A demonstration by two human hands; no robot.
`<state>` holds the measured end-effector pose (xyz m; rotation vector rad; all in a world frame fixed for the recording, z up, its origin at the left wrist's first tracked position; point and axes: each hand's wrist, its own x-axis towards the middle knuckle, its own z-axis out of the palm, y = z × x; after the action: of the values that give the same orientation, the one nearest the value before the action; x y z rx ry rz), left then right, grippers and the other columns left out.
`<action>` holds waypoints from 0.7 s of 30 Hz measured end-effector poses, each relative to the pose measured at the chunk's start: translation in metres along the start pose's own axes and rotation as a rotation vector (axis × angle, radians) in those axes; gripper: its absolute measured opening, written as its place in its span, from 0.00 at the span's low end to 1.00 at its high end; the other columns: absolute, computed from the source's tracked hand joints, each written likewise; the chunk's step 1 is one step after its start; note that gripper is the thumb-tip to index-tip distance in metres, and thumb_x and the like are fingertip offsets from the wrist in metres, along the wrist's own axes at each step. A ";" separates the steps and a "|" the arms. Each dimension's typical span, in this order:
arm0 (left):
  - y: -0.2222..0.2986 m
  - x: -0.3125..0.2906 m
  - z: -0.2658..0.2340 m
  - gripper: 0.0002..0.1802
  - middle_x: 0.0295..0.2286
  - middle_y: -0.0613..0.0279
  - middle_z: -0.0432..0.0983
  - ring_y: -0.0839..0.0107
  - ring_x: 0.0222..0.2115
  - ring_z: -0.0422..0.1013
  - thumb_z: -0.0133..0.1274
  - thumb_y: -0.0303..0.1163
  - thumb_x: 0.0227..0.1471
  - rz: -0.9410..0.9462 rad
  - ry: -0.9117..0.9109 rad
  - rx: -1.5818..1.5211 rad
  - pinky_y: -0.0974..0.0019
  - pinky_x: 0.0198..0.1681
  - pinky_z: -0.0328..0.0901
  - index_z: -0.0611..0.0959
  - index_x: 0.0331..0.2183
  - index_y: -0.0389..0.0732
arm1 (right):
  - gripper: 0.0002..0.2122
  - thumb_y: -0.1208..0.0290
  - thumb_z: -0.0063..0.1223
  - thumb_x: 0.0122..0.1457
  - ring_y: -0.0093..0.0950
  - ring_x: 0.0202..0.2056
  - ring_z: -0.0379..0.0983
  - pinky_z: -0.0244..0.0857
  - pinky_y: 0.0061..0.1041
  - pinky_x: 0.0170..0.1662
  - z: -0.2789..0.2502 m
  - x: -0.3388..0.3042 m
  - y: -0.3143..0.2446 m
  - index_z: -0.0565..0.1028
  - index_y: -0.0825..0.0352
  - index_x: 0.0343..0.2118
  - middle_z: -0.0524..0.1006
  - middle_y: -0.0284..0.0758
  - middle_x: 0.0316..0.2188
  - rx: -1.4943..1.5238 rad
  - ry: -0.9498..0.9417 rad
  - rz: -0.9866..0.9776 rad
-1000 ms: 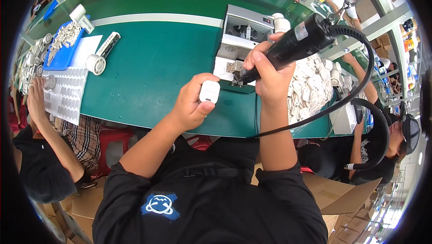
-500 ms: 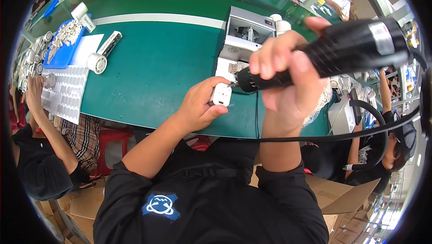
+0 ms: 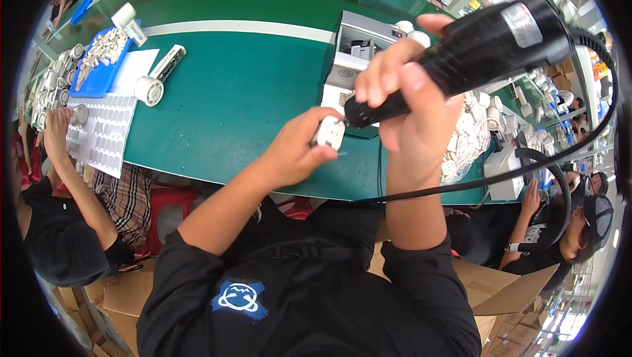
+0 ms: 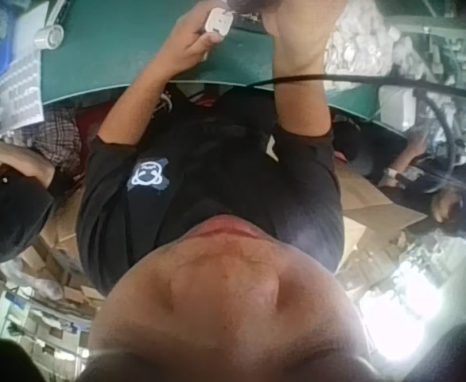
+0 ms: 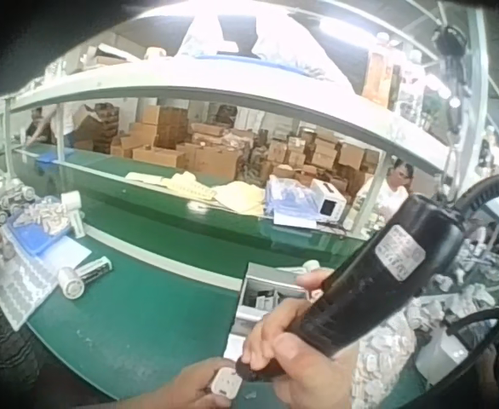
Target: Assembling small electronic component housings at a factory assembly line.
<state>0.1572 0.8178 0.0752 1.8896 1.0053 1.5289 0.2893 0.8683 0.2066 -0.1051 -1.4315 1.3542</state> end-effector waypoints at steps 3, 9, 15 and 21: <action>0.012 0.026 -0.029 0.24 0.28 0.63 0.68 0.75 0.27 0.66 0.41 0.50 0.55 -0.616 0.165 -0.475 0.72 0.30 0.64 0.66 0.40 0.38 | 0.23 0.69 0.46 0.54 0.23 0.22 0.61 0.60 0.26 0.28 -0.013 0.000 -0.010 0.57 0.65 0.52 0.63 0.32 0.21 0.034 0.056 -0.191; -0.012 0.054 -0.080 0.19 0.27 0.60 0.69 0.71 0.27 0.69 0.43 0.45 0.55 -0.869 0.341 -0.454 0.66 0.30 0.67 0.69 0.38 0.37 | 0.28 0.72 0.51 0.50 0.25 0.22 0.63 0.62 0.24 0.28 -0.053 -0.027 -0.027 0.54 0.71 0.53 0.66 0.35 0.21 -0.165 0.181 -0.049; -0.048 0.070 -0.129 0.23 0.33 0.50 0.72 0.59 0.33 0.71 0.49 0.42 0.51 -0.707 -0.041 0.687 0.60 0.36 0.66 0.69 0.40 0.32 | 0.31 0.70 0.58 0.46 0.26 0.27 0.68 0.64 0.23 0.33 -0.056 -0.045 -0.013 0.57 0.75 0.51 0.70 0.38 0.26 -0.251 0.242 -0.015; -0.100 0.077 -0.196 0.20 0.39 0.50 0.73 0.54 0.41 0.69 0.53 0.44 0.46 -0.969 -0.313 1.092 0.58 0.43 0.65 0.79 0.35 0.38 | 0.29 0.65 0.59 0.47 0.26 0.28 0.68 0.63 0.22 0.33 -0.055 -0.050 0.000 0.60 0.74 0.49 0.71 0.39 0.27 -0.215 0.230 0.003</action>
<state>-0.0479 0.9265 0.0915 1.5971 2.3703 0.0542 0.3485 0.8698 0.1615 -0.3909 -1.3765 1.1472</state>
